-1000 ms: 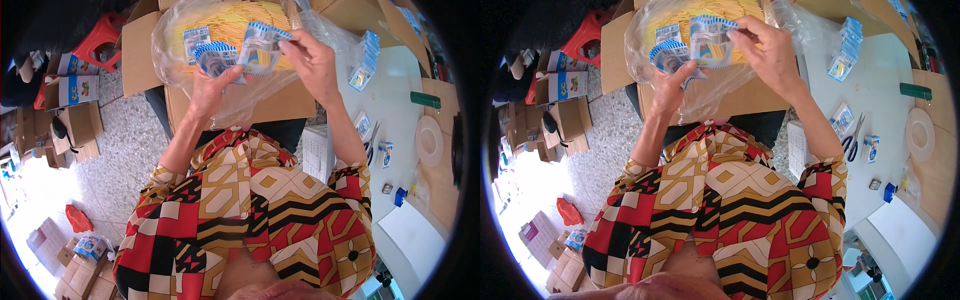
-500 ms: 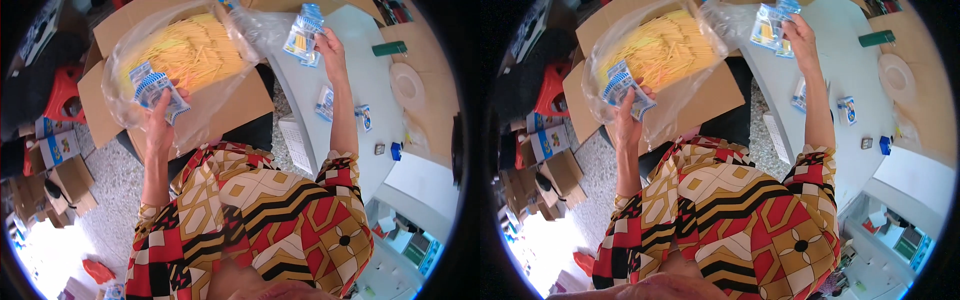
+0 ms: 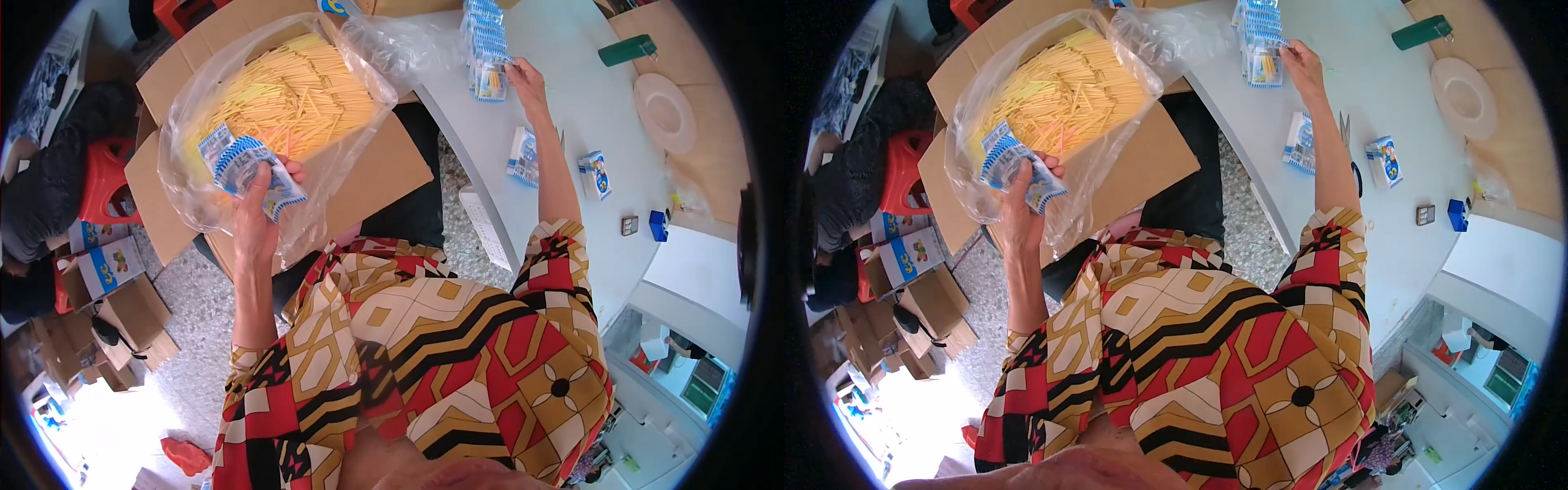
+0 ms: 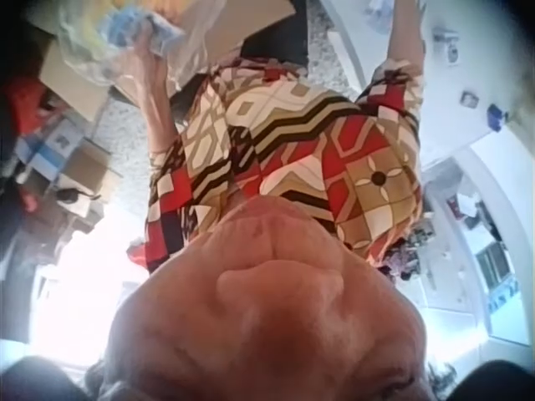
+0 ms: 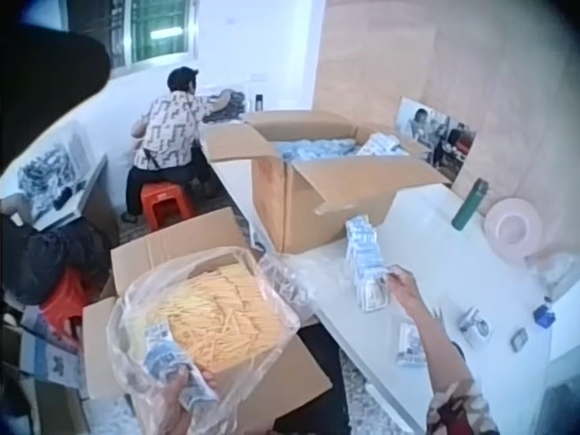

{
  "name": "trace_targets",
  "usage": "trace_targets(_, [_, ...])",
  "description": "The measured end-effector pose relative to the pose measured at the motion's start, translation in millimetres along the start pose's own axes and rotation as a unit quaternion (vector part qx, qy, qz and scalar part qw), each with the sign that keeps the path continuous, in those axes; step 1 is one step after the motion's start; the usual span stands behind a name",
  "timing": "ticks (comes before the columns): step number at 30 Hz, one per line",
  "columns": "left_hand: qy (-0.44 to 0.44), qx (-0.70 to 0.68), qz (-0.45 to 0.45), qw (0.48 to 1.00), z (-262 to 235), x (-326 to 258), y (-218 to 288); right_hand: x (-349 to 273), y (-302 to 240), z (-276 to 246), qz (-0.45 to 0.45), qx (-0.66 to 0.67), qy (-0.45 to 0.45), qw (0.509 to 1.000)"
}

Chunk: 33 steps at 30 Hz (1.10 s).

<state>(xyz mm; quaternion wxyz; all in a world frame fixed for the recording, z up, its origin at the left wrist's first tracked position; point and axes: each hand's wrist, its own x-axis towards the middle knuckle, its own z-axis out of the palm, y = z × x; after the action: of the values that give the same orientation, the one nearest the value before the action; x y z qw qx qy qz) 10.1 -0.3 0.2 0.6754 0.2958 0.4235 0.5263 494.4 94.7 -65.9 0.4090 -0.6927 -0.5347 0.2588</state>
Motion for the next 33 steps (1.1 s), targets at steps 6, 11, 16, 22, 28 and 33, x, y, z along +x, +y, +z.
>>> trace_targets(6, [-0.006,0.004,0.020,1.000,7.9,3.2,-1.6,-12.2,-13.2,10.7,-0.134,-0.098,0.188,0.968])
trace_targets(11, [0.001,0.022,0.024,0.999,15.8,2.5,-5.0,-44.2,-97.5,46.0,-0.166,-0.063,0.123,0.976])
trace_targets(16, [-0.027,0.034,0.063,0.997,25.4,3.4,-11.2,-103.6,-177.5,118.0,-0.161,0.153,-0.190,0.956])
trace_targets(22, [-0.017,0.042,0.099,0.994,35.6,-4.1,-10.1,-133.5,-233.6,148.4,-0.210,0.091,-0.308,0.923])
trace_targets(28, [0.026,0.057,0.118,0.991,31.2,-8.2,-1.3,-135.5,-244.9,164.8,-0.331,0.074,-0.271,0.901])
trace_targets(33, [0.013,0.079,0.103,0.991,27.5,-5.1,-4.9,-138.7,-253.5,159.0,-0.272,0.026,-0.285,0.919])
